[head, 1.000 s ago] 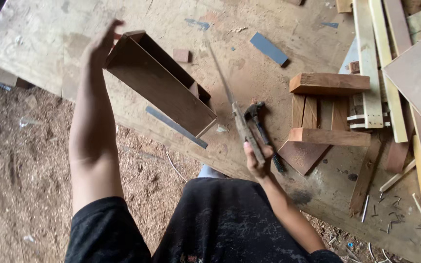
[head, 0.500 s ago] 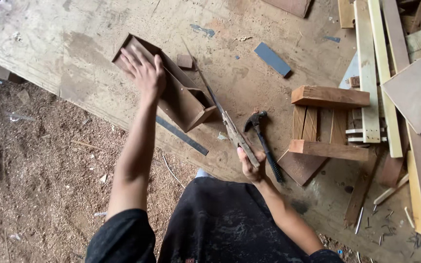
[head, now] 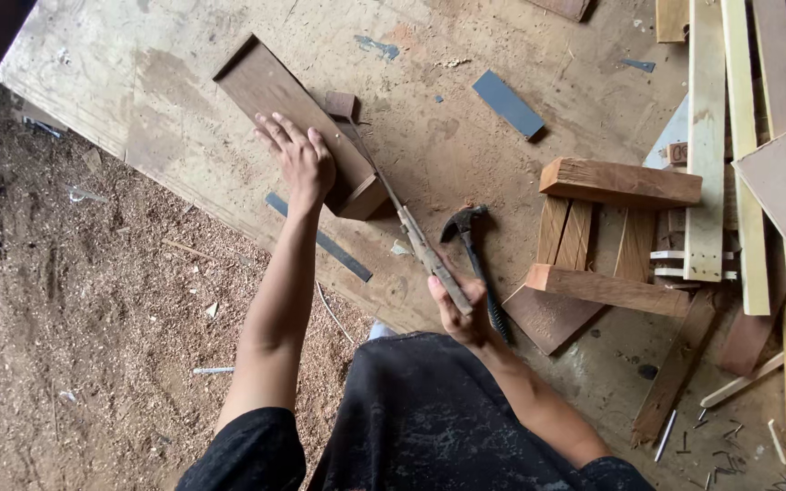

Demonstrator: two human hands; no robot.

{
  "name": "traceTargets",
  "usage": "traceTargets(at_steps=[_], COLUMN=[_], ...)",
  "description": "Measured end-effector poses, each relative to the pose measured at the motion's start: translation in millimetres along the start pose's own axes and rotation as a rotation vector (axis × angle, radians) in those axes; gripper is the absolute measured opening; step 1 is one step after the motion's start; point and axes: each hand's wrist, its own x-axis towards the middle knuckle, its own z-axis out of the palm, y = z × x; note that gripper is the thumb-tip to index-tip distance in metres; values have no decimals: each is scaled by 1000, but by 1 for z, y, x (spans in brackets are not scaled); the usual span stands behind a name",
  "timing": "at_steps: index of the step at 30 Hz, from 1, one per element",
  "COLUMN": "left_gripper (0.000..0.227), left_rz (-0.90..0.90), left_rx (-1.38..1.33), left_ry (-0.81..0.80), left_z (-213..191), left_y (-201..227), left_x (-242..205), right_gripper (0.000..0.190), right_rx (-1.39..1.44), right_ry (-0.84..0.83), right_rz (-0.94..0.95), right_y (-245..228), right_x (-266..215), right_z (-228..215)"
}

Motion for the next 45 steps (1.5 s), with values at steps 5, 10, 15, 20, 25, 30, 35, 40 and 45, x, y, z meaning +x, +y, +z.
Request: traceTargets(at_steps=[5,10,15,20,25,30,35,40,45], left_gripper=[74,75,75,75,75,76,74,74,73], left_rz=[-28,23,33,79,98,23,24,37,-45], left_rx=[-90,-18,-26,-54,0,-11,70,74,-31], left_ry=[-60,-124,-94,-69,-82,-116,-153,-163,-184], left_z=[4,-3,-1,6,7,4,1,-8,-15], left_y=[17,10,7,-3,-12,-13,-12,-3,6], left_x=[6,5,9,11,26,25,22,23,24], right_gripper=[36,39,40,40,40,48,46,45,43], right_rx=[368,317,365,186,66,202,130,40,105], right_ry=[75,55,55,9,-41,-93,-86,-128,-156], right_rz=[339,300,151,15,-60,-5,-127,-148,-193], right_y=[7,35,71,97,106,111,110,109,103], right_x=[1,8,32,21,-2,-18,-31,2,13], right_z=[-25,-17,11,-10,-23,-5,-19,-23,-26])
